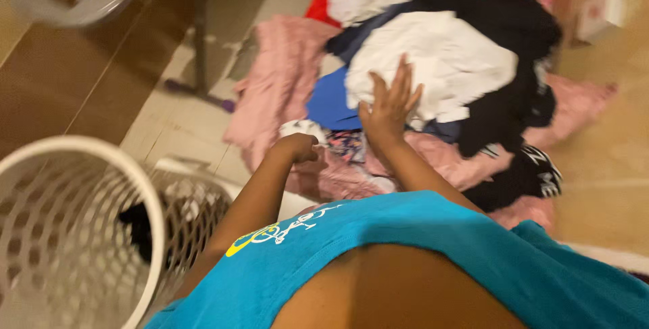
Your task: The person removes various clothing items from a white laundry basket and places them onto a bed. The person then moves to a washing machine, opens the lid, and appears to adjust the settings.
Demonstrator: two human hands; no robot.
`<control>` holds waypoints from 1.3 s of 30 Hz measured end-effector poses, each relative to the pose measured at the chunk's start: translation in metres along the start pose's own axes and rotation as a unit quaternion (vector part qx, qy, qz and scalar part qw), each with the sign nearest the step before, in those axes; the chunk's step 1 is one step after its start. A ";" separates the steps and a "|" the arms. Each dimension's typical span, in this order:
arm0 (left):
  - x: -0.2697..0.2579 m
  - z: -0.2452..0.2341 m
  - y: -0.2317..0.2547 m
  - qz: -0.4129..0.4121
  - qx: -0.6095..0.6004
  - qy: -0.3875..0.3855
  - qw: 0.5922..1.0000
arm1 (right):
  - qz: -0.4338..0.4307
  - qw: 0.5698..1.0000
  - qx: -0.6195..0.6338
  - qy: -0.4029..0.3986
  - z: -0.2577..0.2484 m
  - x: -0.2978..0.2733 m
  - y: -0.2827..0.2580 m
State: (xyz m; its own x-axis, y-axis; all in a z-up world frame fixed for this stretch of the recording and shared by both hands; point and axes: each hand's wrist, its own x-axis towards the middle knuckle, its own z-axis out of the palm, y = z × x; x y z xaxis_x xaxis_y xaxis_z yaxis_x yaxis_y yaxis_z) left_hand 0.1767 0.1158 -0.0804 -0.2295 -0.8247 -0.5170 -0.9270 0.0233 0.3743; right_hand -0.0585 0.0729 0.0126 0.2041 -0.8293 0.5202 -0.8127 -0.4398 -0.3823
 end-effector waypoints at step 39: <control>-0.347 0.174 -0.370 -0.454 -0.376 0.384 0.710 | -0.533 0.555 0.015 -0.639 0.405 -0.186 -0.496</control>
State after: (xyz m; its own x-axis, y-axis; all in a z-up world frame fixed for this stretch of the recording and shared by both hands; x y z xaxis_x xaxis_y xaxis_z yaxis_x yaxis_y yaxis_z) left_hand 0.5479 0.4913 -0.1735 0.8598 -0.3781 -0.3431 -0.1021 -0.7858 0.6100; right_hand 0.5278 0.3053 -0.2038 0.7957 0.3479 -0.4958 0.1463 -0.9048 -0.4000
